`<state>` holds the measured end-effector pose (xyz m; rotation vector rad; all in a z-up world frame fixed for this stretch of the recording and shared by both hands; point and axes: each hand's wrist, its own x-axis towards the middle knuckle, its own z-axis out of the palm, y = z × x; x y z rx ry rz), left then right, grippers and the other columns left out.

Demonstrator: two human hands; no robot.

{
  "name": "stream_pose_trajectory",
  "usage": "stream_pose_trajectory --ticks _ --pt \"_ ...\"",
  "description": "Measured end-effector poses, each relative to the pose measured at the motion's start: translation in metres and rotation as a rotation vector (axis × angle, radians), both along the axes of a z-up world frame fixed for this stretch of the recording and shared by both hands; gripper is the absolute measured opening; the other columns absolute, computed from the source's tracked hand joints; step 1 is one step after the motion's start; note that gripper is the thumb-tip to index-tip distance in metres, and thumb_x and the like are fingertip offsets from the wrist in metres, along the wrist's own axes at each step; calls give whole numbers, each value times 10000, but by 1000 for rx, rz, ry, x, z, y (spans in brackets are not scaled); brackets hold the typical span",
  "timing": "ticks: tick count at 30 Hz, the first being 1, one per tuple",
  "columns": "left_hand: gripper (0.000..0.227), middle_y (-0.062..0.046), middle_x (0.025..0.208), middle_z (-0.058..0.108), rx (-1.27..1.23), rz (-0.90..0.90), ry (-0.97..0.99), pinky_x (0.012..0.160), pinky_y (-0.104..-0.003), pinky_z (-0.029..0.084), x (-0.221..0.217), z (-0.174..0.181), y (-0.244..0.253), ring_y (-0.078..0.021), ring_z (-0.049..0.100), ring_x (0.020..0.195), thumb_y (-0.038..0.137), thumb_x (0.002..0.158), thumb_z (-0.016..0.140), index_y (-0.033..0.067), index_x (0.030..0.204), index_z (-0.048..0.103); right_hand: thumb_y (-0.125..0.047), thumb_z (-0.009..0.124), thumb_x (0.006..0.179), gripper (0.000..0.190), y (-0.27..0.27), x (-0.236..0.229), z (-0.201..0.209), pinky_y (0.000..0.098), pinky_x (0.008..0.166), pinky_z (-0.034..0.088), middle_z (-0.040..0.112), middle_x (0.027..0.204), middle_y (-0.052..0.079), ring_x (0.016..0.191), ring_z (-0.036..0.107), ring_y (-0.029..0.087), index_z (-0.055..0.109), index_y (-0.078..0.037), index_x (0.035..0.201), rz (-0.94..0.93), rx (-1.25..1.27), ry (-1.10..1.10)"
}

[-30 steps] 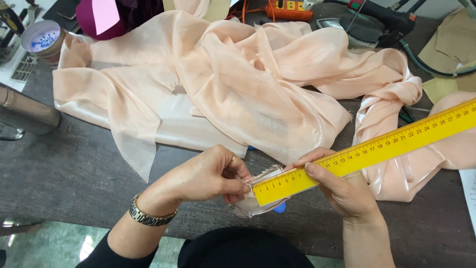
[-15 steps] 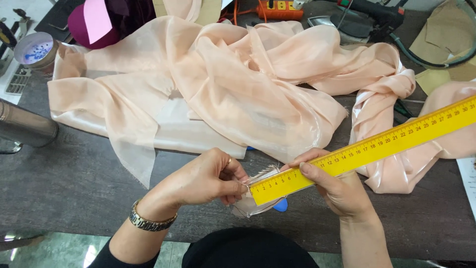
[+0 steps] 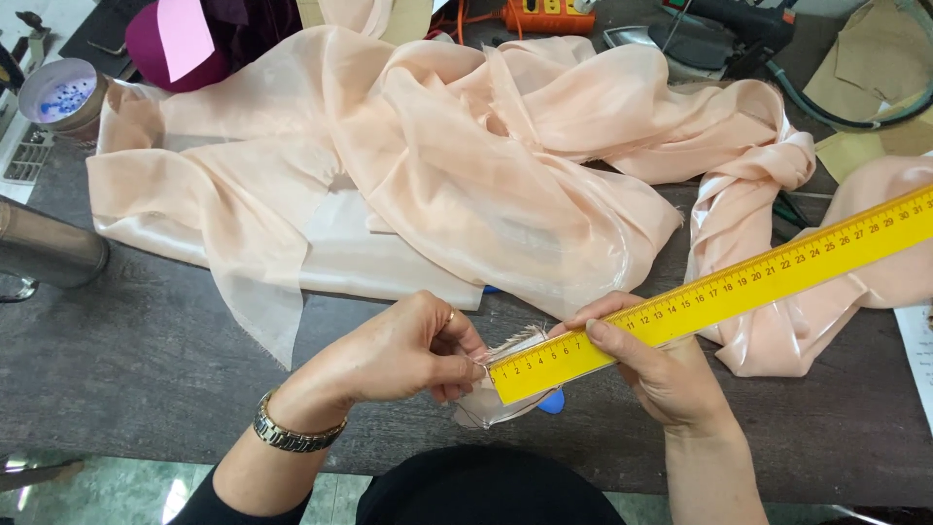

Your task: Measuring fabric with a ruler and folding the edges in preparation for sewing.

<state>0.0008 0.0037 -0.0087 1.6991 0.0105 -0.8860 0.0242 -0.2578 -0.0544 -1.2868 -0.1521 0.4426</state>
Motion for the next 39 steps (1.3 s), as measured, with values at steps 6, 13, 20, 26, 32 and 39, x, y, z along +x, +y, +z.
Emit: stream_pose_trajectory --ticks 6,13,20,26,32,39 --pt "87 -61 651 675 23 -7 0 516 -228 523 1 4 2 -119 628 551 75 814 672 15 839 730 -138 710 810 164 1 2 -3 311 738 575 758 912 228 858 708 286 698 0 898 -3 -6 15" --pt "105 -68 668 687 16 -13 -1 509 -224 518 1 0 2 -111 621 549 79 824 669 11 857 741 -136 695 823 162 2 3 -3 322 767 571 755 910 226 880 711 290 698 2 909 8 -19 -6" --pt "107 -74 668 688 9 -11 3 524 -228 539 2 0 1 -116 627 552 76 818 667 10 861 740 -133 693 821 165 3 2 -3 339 779 565 751 891 239 869 711 294 685 12 899 -2 -6 -14" --pt "114 -68 673 694 14 -23 -3 519 -222 530 2 -3 1 -114 637 559 77 820 663 16 868 746 -138 697 818 175 2 2 -4 323 777 559 753 897 242 867 705 286 692 18 897 1 2 -5" --pt "88 -64 670 693 10 -12 4 519 -221 522 1 0 0 -113 629 555 72 817 679 14 844 740 -133 698 817 170 1 2 -6 325 775 562 749 899 237 869 703 287 697 17 896 -4 3 0" --pt "102 -63 663 683 -15 -18 -8 517 -222 524 1 -6 1 -114 627 552 101 825 681 17 846 735 -139 694 822 174 0 3 -9 300 747 553 754 909 232 863 702 282 699 12 908 1 -11 13"
